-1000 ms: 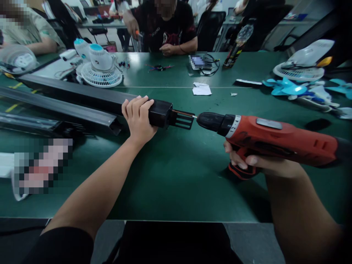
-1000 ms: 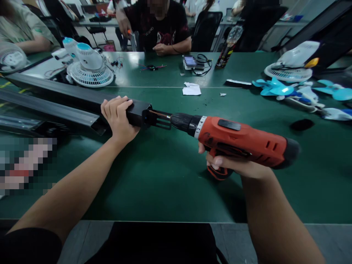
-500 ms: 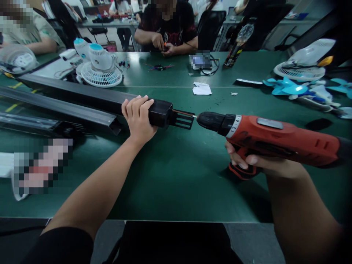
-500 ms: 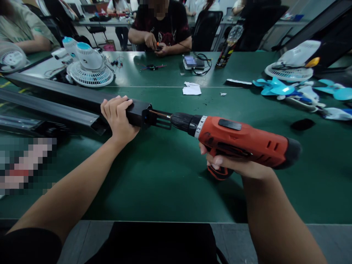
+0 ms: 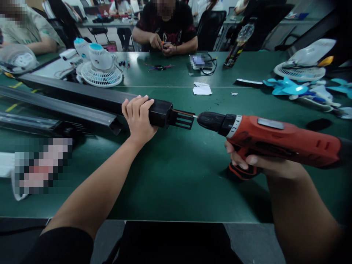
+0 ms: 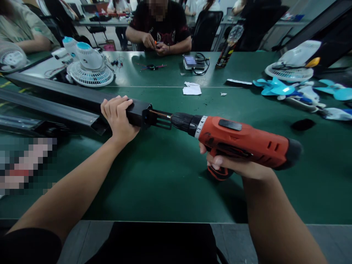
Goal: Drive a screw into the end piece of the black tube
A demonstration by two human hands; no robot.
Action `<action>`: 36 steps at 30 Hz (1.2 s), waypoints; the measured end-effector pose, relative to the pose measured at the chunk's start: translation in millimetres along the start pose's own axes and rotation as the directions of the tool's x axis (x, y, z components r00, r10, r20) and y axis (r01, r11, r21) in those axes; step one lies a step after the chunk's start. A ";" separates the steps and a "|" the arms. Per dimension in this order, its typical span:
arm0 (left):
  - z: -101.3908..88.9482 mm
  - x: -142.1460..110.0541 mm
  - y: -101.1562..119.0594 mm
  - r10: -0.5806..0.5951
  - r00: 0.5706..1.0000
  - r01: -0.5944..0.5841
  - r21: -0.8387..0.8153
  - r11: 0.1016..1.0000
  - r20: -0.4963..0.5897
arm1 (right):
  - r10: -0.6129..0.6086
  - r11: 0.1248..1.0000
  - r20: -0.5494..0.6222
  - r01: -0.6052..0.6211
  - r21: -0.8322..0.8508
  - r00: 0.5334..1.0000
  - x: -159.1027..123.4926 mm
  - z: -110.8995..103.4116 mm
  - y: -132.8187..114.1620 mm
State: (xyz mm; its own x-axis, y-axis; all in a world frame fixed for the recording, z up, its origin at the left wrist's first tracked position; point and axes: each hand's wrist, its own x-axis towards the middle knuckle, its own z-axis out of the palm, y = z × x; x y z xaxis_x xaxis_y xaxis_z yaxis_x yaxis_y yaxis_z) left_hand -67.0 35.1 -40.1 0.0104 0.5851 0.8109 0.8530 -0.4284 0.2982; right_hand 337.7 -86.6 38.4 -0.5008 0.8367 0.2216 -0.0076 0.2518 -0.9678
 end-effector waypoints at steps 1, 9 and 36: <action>0.7 -0.4 -0.9 0.012 1.000 -0.012 0.001 1.000 -0.008 | -0.006 1.000 -0.005 0.006 -0.011 1.000 -1.0 -1.0 0.9; 2.3 -1.8 -1.4 0.025 0.999 -0.023 0.036 0.999 -0.036 | 0.011 1.000 0.018 -0.011 -0.007 1.000 0.6 -0.7 -1.1; -1.9 1.0 0.4 -0.012 1.000 0.013 -0.019 1.000 0.011 | 0.004 0.998 -0.039 -0.002 0.062 0.999 -2.1 0.5 4.2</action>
State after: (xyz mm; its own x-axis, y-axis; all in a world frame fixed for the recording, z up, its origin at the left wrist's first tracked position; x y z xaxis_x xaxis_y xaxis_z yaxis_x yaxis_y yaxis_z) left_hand -67.7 34.2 -38.3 0.0054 0.5978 0.8016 0.8427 -0.4343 0.3182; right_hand 338.3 -87.6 33.8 -0.4665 0.8562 0.2222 -0.0600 0.2200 -0.9736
